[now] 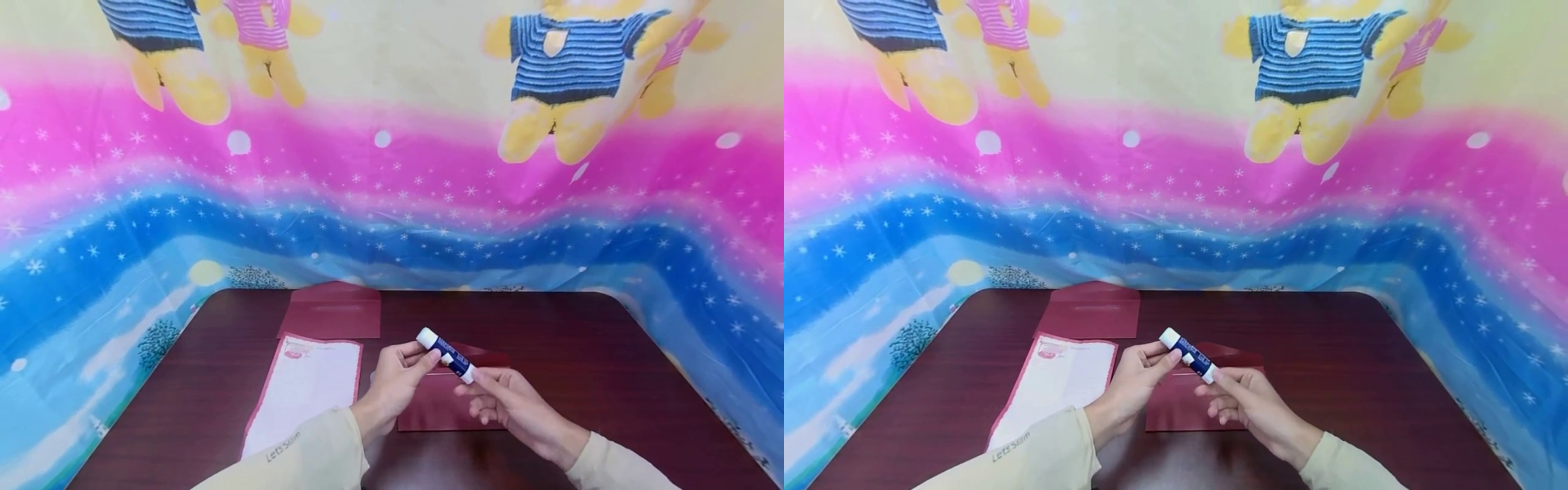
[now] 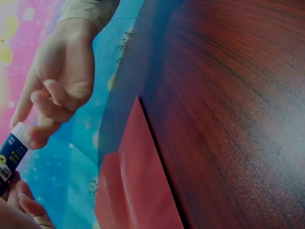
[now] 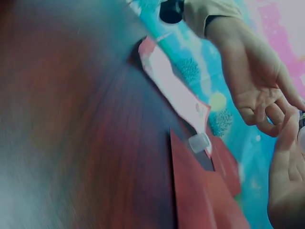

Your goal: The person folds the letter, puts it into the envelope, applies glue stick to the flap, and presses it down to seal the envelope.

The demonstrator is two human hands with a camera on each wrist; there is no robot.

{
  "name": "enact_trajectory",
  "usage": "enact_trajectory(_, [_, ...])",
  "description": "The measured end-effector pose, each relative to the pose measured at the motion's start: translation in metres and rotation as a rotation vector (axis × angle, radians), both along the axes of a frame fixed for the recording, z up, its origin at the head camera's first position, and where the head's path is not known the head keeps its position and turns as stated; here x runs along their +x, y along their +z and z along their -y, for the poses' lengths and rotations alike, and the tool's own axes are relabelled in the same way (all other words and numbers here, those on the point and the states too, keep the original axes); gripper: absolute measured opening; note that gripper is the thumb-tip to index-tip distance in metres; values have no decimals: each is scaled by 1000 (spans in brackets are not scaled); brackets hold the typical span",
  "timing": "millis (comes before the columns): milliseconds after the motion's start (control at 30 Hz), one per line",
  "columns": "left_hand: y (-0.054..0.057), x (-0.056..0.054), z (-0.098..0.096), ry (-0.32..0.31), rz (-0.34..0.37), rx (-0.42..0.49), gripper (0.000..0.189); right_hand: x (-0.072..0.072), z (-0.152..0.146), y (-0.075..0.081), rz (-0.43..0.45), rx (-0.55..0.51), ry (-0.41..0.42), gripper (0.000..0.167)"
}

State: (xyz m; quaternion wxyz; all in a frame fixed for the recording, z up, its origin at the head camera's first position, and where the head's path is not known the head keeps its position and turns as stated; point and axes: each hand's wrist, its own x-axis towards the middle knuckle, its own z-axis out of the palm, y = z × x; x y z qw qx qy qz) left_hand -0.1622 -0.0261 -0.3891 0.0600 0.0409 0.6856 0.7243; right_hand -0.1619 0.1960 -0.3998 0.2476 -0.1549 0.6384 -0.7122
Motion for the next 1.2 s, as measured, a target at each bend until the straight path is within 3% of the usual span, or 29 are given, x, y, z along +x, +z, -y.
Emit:
enact_trajectory(67, [0, 0, -1, 2, -3, 9, 40, 0, 1, 0, -91, 88, -86, 24])
enact_trajectory(167, [-1, 0, -1, -2, -7, 29, 38, 1, 3, -1, -173, 165, -162, 30])
enact_trajectory(400, [-3, 0, 0, -17, -6, 35, 38, -1, -1, -2, -4, 60, -37, 31])
enact_trajectory(533, [-4, 0, 0, -46, -10, 55, 37, -1, -1, -2, -98, 138, -98, 10])
enact_trajectory(600, [-5, 0, 0, -58, -15, 63, 37, -1, 0, -2, -142, 175, -122, 12])
enact_trajectory(833, [-5, 1, 1, -52, -11, 59, 37, 1, -2, -3, -30, 110, -2, 31])
enact_trajectory(1000, [-5, 1, 1, -74, -17, 60, 36, 3, -1, -4, -101, 203, -106, 12])
enact_trajectory(1067, [-5, 0, 1, -80, -22, 60, 35, 3, 0, -4, -109, 227, -143, 15])
enact_trajectory(1200, [-5, 0, 2, -76, -27, 55, 35, 4, 0, -6, -77, 177, -59, 25])
